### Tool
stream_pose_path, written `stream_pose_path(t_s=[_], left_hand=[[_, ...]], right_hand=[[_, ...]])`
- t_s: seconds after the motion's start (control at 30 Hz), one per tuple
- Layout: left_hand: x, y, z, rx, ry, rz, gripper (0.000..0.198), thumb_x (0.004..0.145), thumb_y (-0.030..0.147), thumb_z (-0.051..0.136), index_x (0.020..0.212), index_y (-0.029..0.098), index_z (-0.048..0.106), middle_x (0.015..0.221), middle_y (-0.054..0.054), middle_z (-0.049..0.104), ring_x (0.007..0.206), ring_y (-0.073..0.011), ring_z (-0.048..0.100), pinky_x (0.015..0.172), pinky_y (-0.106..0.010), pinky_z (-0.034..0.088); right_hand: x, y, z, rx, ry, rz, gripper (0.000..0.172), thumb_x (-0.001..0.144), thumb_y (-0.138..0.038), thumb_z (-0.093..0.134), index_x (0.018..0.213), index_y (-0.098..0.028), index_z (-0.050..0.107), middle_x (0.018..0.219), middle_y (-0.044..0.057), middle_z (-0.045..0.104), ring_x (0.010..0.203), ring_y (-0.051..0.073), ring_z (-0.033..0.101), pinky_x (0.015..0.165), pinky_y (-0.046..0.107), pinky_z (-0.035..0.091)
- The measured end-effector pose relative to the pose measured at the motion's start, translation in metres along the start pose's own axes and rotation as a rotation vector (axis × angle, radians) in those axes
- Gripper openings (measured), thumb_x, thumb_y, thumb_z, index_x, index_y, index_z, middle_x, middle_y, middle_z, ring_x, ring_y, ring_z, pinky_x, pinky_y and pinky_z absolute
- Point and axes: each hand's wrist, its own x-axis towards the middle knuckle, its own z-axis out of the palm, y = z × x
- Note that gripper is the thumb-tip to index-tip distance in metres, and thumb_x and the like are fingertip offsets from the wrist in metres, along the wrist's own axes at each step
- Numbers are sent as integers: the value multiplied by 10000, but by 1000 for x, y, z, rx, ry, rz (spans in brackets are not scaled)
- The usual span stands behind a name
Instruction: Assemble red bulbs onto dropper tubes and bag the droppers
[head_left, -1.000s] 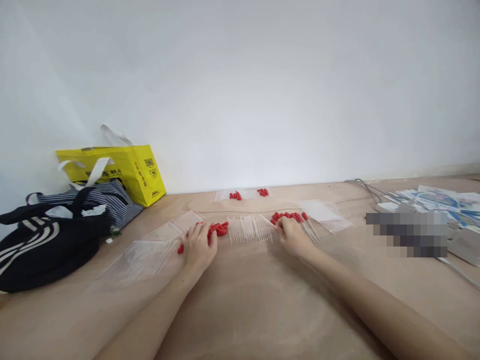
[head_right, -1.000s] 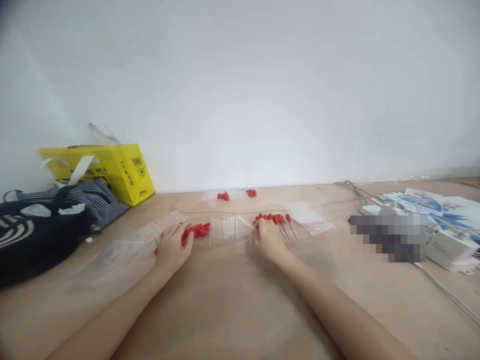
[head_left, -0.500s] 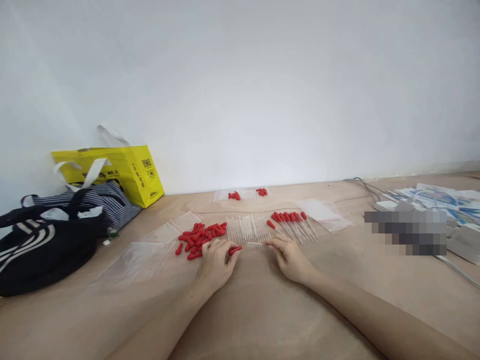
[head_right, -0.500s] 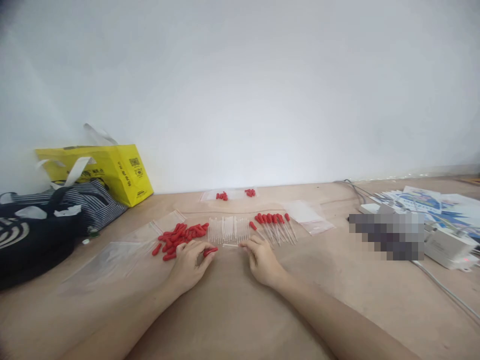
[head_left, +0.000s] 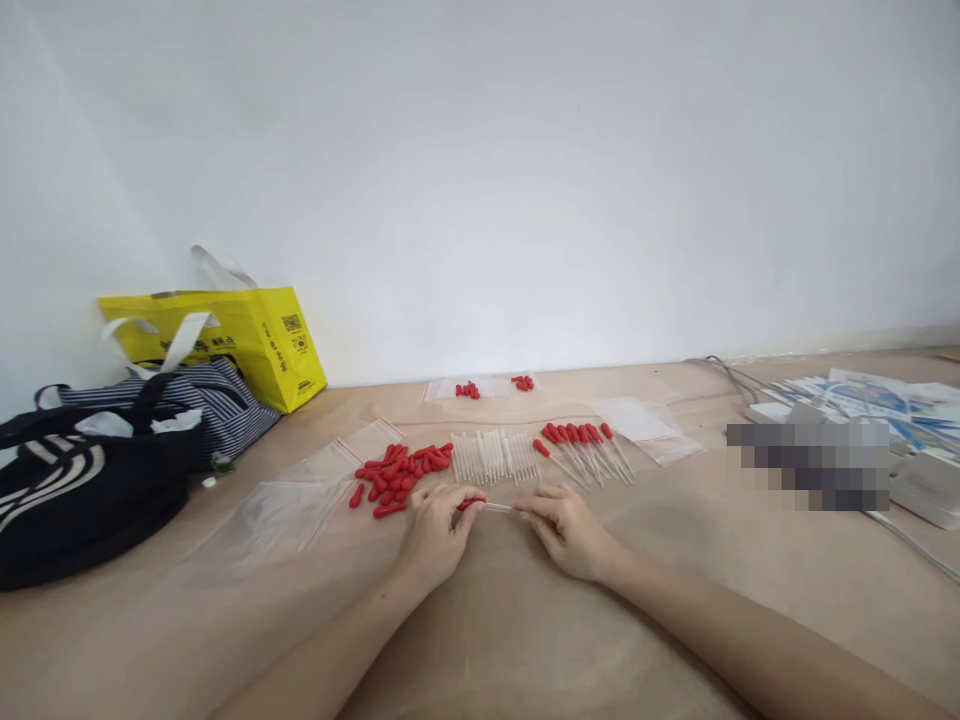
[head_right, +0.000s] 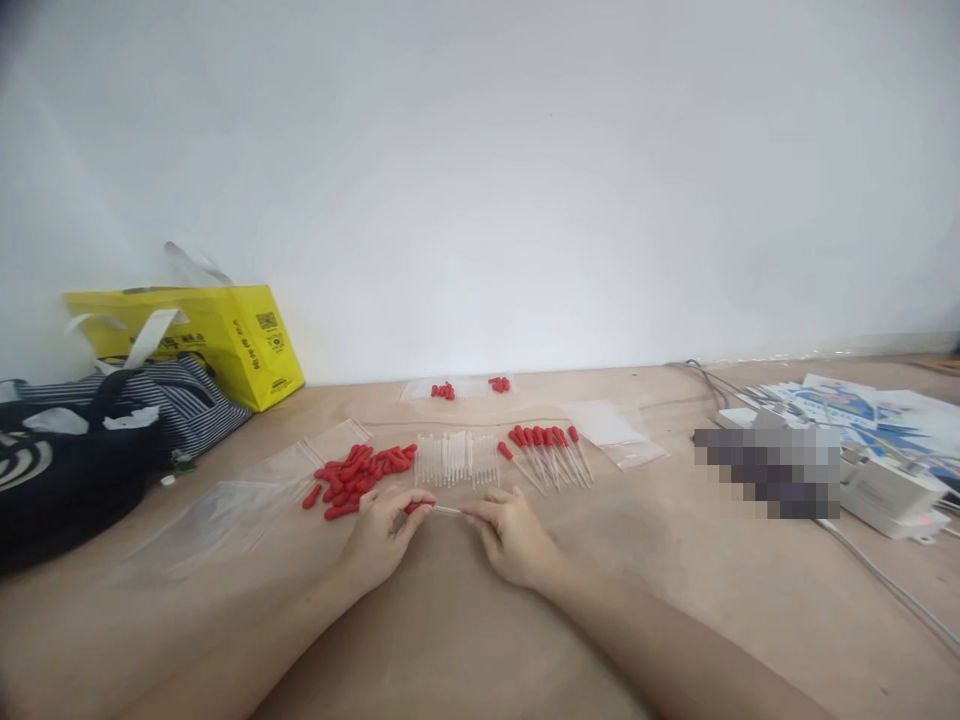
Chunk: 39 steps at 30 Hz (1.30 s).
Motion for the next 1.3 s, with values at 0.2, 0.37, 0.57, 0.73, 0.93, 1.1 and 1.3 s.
stream_pose_path(t_s=[0.2,0.37,0.57,0.73,0.93,1.1,1.3], left_hand=[[0,-2,1,-210,27,-91,177,789,323,481,832,227,623,824,15,677,781,-178,598,747,-319,426],[1,2,0,-361,20,-151,208,771,333,486,836,196,627,827,-6,676,799,-193,605,677,-294,475],[3,4,1,-432,58,-165,211,755,330,507,831,182,637,824,-13,676,809,-193,605,714,-294,477],[1,3,1,-439,50,-157,195,749,314,518,831,186,640,822,-10,678,828,-193,603,738,-295,470],[-3,5,2,-421,30,-124,192,750,311,511,812,191,646,770,-6,680,738,-176,611,673,-276,471],[-6,7,4,-242,6,-44,160,749,314,525,781,219,650,695,6,669,672,-174,595,749,-361,415],[-6,12,1,-80,62,170,134,796,271,498,808,228,624,686,18,659,665,-155,586,824,-427,310]], right_hand=[[-2,-7,0,37,17,11,222,845,-181,379,868,-182,600,746,24,598,738,143,540,686,277,362],[0,-8,2,145,97,63,205,850,-194,368,835,-181,572,782,24,606,742,138,540,692,266,368],[1,-9,3,129,109,71,214,862,-232,356,834,-191,564,767,23,608,724,144,532,679,278,343],[0,-12,1,34,38,50,235,865,-219,341,823,-205,571,693,2,578,682,135,518,658,279,286],[-3,-10,-1,-62,-18,-50,220,843,-156,355,805,-184,569,644,-9,534,608,103,465,633,265,234],[-5,-4,-3,-202,16,-197,222,789,-102,370,847,-183,568,659,-10,543,545,94,391,619,274,206],[-2,2,-3,-342,216,-386,240,739,-66,355,818,-162,559,597,-16,523,499,95,339,608,284,202]])
